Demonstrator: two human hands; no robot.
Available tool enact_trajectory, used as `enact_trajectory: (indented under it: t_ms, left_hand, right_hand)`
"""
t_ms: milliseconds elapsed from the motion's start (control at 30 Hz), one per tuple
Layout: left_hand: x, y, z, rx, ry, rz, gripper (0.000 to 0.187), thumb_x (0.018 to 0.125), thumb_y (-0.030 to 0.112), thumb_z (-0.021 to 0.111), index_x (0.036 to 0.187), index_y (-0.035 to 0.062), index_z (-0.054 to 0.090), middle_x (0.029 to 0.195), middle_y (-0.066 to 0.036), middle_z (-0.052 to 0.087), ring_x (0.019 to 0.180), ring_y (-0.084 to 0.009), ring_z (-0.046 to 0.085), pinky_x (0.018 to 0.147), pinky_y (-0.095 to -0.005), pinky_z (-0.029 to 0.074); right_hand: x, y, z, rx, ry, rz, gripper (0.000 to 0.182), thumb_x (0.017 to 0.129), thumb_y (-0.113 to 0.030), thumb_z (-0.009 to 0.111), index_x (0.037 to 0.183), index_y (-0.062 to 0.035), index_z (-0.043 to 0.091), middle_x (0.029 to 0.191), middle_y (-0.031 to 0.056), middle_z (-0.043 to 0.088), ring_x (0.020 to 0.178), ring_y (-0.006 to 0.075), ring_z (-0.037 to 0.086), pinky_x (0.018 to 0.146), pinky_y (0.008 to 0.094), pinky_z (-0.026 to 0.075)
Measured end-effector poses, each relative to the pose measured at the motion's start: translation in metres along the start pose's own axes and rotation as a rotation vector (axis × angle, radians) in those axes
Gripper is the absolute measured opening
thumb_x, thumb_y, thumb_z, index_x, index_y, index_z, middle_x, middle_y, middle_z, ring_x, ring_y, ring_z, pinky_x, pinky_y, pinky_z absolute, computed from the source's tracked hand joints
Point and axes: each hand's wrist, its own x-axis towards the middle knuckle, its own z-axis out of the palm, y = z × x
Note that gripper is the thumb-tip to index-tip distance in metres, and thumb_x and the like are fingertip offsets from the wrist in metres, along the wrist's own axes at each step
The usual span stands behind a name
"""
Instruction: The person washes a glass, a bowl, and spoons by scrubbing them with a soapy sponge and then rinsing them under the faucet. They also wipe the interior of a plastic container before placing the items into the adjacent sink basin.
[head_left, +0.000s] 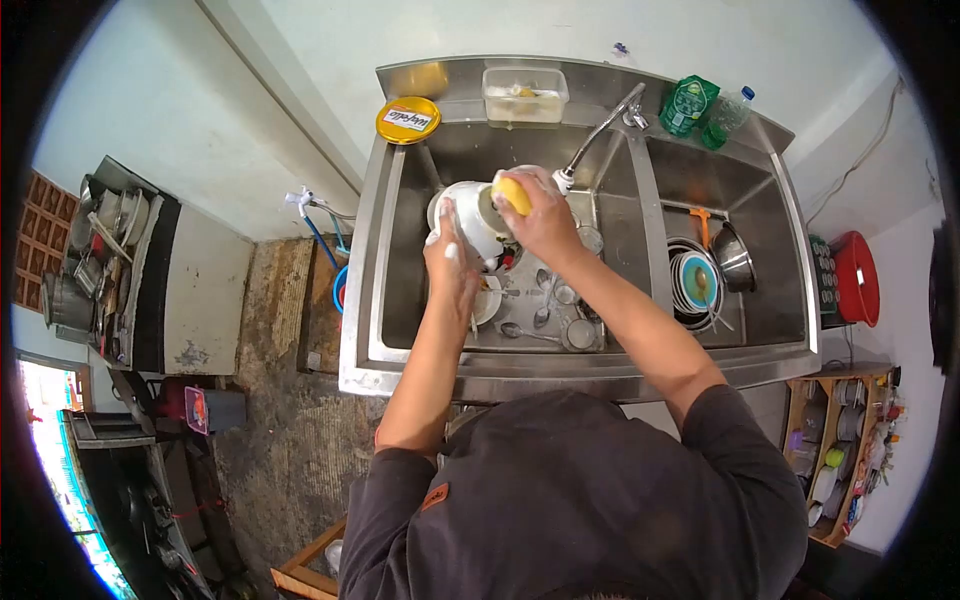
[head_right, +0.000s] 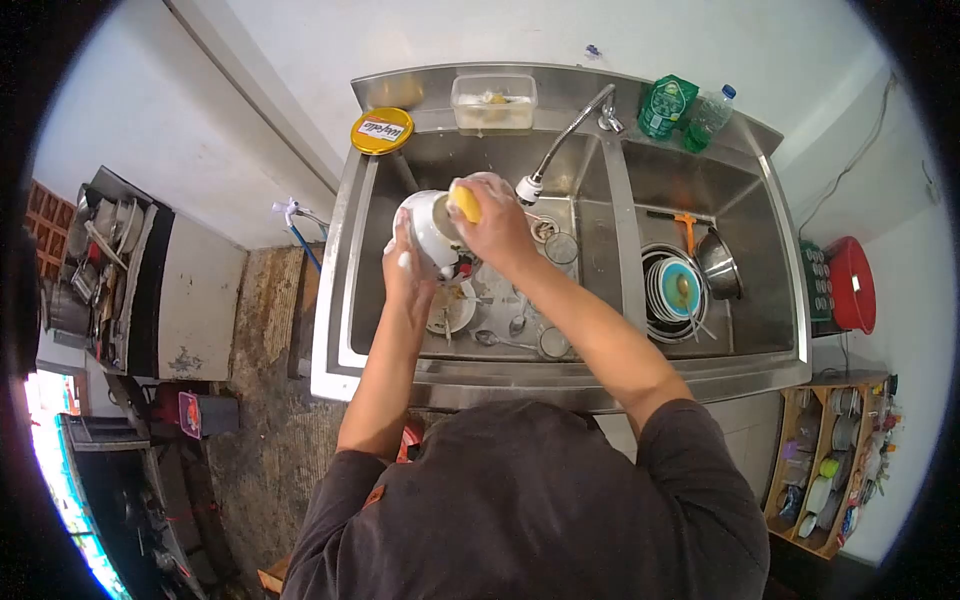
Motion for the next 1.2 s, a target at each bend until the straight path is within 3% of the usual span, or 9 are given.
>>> enact_trajectory:
  t_ms: [233, 300, 500, 633, 767, 867, 967, 1133, 1200]
  left_hand:
    - [-0.008, 0.006, -0.003, -0.09, -0.041, 0.035, 0.047, 0.093, 0.038, 0.063, 0.112, -0.0048, 0.06, 0.105, -0.015, 0.065, 0.094, -0.0244, 0.064, 0.081, -0.0396, 0.053]
    - [-0.002, -0.002, 0.0, -0.037, -0.049, -0.008, 0.049, 0.094, 0.038, 0.062, 0.113, -0.0065, 0.058, 0.106, -0.014, 0.064, 0.094, -0.0244, 0.064, 0.082, -0.0397, 0.053]
    - [0.001, -0.001, 0.002, -0.037, 0.014, 0.085, 0.048, 0.093, 0.036, 0.063, 0.11, -0.008, 0.059, 0.104, -0.014, 0.064, 0.085, -0.0221, 0.065, 0.076, -0.0364, 0.053]
    - [-0.002, -0.011, 0.006, 0.21, 0.083, 0.113, 0.042, 0.093, 0.033, 0.063, 0.102, -0.0083, 0.064, 0.092, -0.01, 0.066, 0.079, -0.0171, 0.062, 0.068, -0.0329, 0.051]
    - [0.019, -0.018, -0.005, 0.197, 0.114, 0.028, 0.04, 0.096, 0.033, 0.06, 0.108, -0.006, 0.063, 0.098, -0.011, 0.066, 0.083, -0.0178, 0.063, 0.071, -0.033, 0.052]
    - [0.017, -0.006, -0.013, -0.162, -0.04, -0.062, 0.042, 0.099, 0.038, 0.05, 0.118, 0.0012, 0.056, 0.112, -0.011, 0.064, 0.101, -0.0247, 0.063, 0.087, -0.0388, 0.053]
    - [0.022, 0.0, -0.015, -0.391, -0.16, -0.066, 0.042, 0.1, 0.037, 0.05, 0.12, 0.0017, 0.056, 0.114, -0.012, 0.063, 0.103, -0.0265, 0.063, 0.09, -0.0402, 0.051]
    - [0.0, 0.009, 0.003, -0.284, -0.143, -0.02, 0.046, 0.099, 0.04, 0.049, 0.126, 0.0025, 0.053, 0.12, -0.013, 0.061, 0.107, -0.0287, 0.062, 0.094, -0.0424, 0.05]
    - [-0.002, 0.01, 0.009, -0.221, -0.123, 0.013, 0.048, 0.099, 0.04, 0.051, 0.125, 0.0008, 0.053, 0.12, -0.013, 0.061, 0.107, -0.0282, 0.062, 0.093, -0.0437, 0.05]
  right_hand:
    - [-0.005, 0.004, -0.003, -0.044, -0.114, -0.117, 0.033, 0.076, -0.014, 0.071, 0.107, -0.0075, 0.063, 0.107, 0.0138, 0.059, 0.106, 0.0333, 0.056, 0.093, 0.0411, 0.046]
    - [0.013, -0.001, 0.007, -0.012, 0.087, 0.087, 0.037, 0.075, -0.013, 0.071, 0.109, -0.0083, 0.061, 0.109, 0.0131, 0.058, 0.108, 0.0335, 0.056, 0.096, 0.0409, 0.046]
    - [-0.011, -0.014, -0.005, -0.003, -0.043, -0.196, 0.038, 0.08, -0.015, 0.069, 0.116, -0.0082, 0.057, 0.114, 0.0148, 0.057, 0.108, 0.035, 0.057, 0.092, 0.0418, 0.048]
    - [0.013, 0.012, 0.021, -0.017, 0.078, 0.131, 0.036, 0.08, -0.018, 0.069, 0.113, -0.007, 0.057, 0.113, 0.0157, 0.057, 0.103, 0.0374, 0.058, 0.09, 0.043, 0.049]
    - [0.023, -0.017, 0.011, -0.033, -0.187, 0.051, 0.04, 0.076, -0.019, 0.07, 0.113, -0.0086, 0.059, 0.112, 0.0115, 0.06, 0.106, 0.0354, 0.058, 0.092, 0.0433, 0.047]
    - [-0.01, -0.028, 0.008, -0.12, -0.179, -0.47, 0.046, 0.074, -0.022, 0.074, 0.118, -0.0166, 0.061, 0.12, 0.0045, 0.057, 0.123, 0.0304, 0.049, 0.102, 0.0468, 0.042]
    - [-0.035, -0.006, 0.004, -0.228, -0.059, -0.6, 0.047, 0.076, -0.02, 0.07, 0.121, -0.0162, 0.058, 0.126, 0.008, 0.054, 0.121, 0.0287, 0.05, 0.102, 0.0476, 0.04]
    - [-0.011, 0.003, 0.018, 0.153, 0.304, 0.035, 0.031, 0.084, -0.017, 0.068, 0.113, -0.0096, 0.061, 0.121, 0.0129, 0.059, 0.112, 0.0358, 0.055, 0.095, 0.043, 0.045]
    - [0.017, 0.016, 0.019, 0.23, 0.175, 0.227, 0.03, 0.083, -0.018, 0.068, 0.111, -0.0085, 0.061, 0.118, 0.0134, 0.06, 0.109, 0.0353, 0.057, 0.093, 0.043, 0.046]
